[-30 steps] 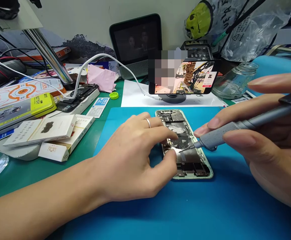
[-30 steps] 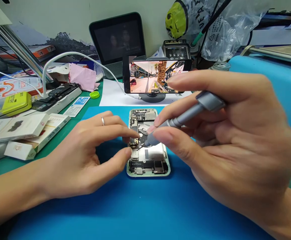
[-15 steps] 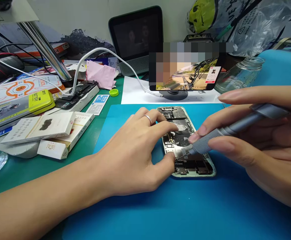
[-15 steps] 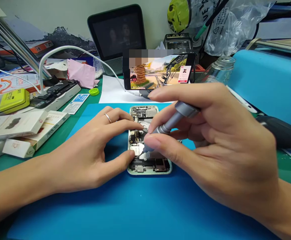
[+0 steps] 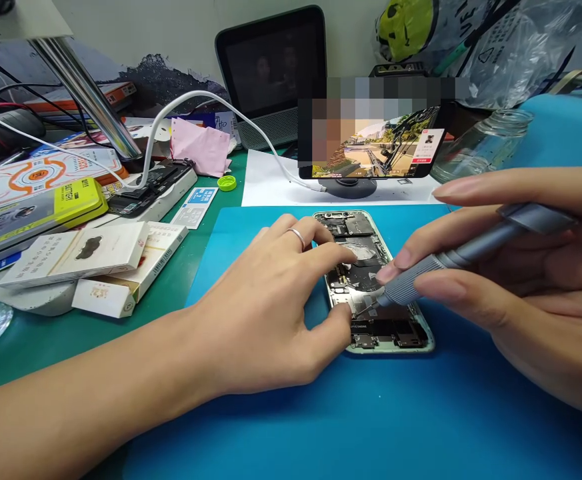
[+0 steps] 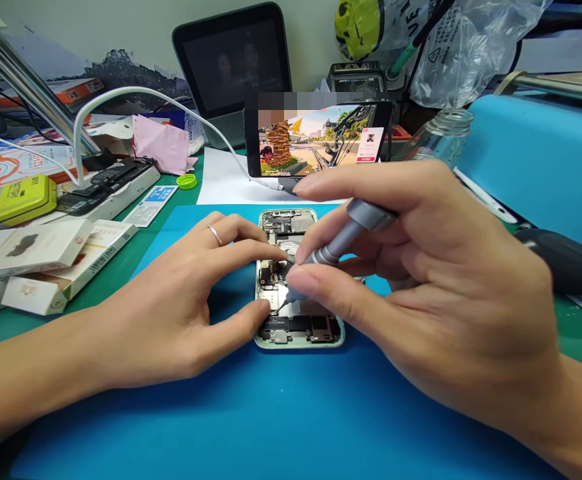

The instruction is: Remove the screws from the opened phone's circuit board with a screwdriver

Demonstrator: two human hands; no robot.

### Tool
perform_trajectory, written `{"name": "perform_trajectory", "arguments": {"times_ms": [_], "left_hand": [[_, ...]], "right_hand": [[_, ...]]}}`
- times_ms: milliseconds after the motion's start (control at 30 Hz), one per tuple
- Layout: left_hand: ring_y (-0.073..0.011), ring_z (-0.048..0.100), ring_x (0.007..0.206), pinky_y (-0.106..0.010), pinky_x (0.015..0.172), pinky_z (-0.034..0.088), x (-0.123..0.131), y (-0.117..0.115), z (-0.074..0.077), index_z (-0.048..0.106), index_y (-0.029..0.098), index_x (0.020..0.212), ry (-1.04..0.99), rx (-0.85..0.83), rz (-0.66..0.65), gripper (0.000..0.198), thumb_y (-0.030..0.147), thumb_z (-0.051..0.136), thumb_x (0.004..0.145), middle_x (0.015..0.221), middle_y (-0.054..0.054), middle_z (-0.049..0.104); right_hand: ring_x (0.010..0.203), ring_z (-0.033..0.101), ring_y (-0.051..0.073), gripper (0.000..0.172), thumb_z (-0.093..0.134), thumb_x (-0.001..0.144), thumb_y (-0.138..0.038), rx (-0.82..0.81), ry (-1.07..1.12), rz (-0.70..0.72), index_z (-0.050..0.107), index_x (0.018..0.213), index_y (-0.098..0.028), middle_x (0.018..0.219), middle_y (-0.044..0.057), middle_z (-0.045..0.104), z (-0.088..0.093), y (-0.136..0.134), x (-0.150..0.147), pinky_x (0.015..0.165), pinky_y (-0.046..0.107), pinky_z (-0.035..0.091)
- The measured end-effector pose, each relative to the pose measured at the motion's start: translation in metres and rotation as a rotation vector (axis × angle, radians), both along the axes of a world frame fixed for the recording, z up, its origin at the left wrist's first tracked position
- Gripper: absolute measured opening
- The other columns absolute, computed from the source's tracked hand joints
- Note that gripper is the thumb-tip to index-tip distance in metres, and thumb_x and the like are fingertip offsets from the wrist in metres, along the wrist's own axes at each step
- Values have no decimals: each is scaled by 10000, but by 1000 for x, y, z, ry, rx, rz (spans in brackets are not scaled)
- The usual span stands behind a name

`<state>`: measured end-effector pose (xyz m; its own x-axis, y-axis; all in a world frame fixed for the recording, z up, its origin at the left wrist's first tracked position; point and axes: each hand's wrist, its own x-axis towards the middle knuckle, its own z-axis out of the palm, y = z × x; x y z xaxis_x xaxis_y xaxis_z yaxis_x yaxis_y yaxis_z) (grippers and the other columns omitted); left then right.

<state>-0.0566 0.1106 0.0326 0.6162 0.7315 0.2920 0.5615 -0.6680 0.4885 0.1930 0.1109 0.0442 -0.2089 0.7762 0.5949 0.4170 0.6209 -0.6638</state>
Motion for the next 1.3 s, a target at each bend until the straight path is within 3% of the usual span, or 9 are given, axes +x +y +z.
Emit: {"name": "perform_trajectory", "arguments": {"times_ms": [200,333,500,600,733,833,933,1067,1300], "left_hand": [[-274,619,1133,-495,1012,541,0,1,0,779,175,1370,2,0,1,385,280,656,1021,1289,-85,696],[-268,625,1118,-500,1001,546,1,1,1,784,188,1352,2,-1,-7,368,274,657,1017,1276,-75,695],[-270,628,1131,-505,1014,550,1,1,0,787,184,1338,2,-3,1,354,283,652,1026,1284,-80,688],[-271,629,1135,-506,1020,549,1,0,0,786,185,1340,3,-6,3,355,283,652,1026,1292,-79,687],[-273,624,1129,-504,1008,547,0,0,1,789,182,1335,1,-2,2,351,282,647,1029,1283,-79,693],[-279,626,1145,-507,1025,541,0,1,1,787,181,1340,0,-7,0,358,280,641,1028,1300,-85,693],[-277,627,1149,-499,1027,535,1,1,1,787,176,1317,6,-8,-5,340,276,648,1023,1295,-92,692],[-270,627,1154,-485,1019,530,1,1,1,786,175,1287,4,13,4,308,273,650,1029,1288,-96,692],[-265,627,1154,-479,1022,531,1,1,2,785,177,1297,7,2,-1,317,270,656,1023,1287,-91,693]], "right_hand": [[642,769,198,393,994,842,-359,-16,4,16,824,1195,-397,920,-5,822,-3,1,-1,376,329,616],[626,753,171,418,970,885,-410,-31,13,20,806,1269,-414,968,-24,816,-6,-2,0,467,355,677],[606,734,174,410,980,861,-396,-58,17,-2,816,1236,-424,1058,10,821,-4,-3,0,396,378,619],[612,742,194,406,986,856,-406,-64,25,-16,816,1223,-441,1031,14,815,-3,-4,-1,425,411,655],[633,742,173,385,965,885,-471,-77,7,-26,810,1236,-448,1209,-6,823,-4,-7,-1,503,423,712],[675,765,179,394,973,874,-381,-30,17,7,824,1232,-442,1273,-6,822,-4,-6,-2,474,388,683],[730,792,206,428,972,871,-325,34,-18,25,833,1251,-464,1162,12,819,-2,-5,-2,450,373,644],[764,799,234,451,933,937,-418,56,-77,-6,799,1352,-534,958,8,778,-2,-6,-1,484,379,653],[804,818,227,503,958,916,-395,98,-73,-24,797,1373,-528,951,-3,793,-4,-10,1,515,364,644]]}}
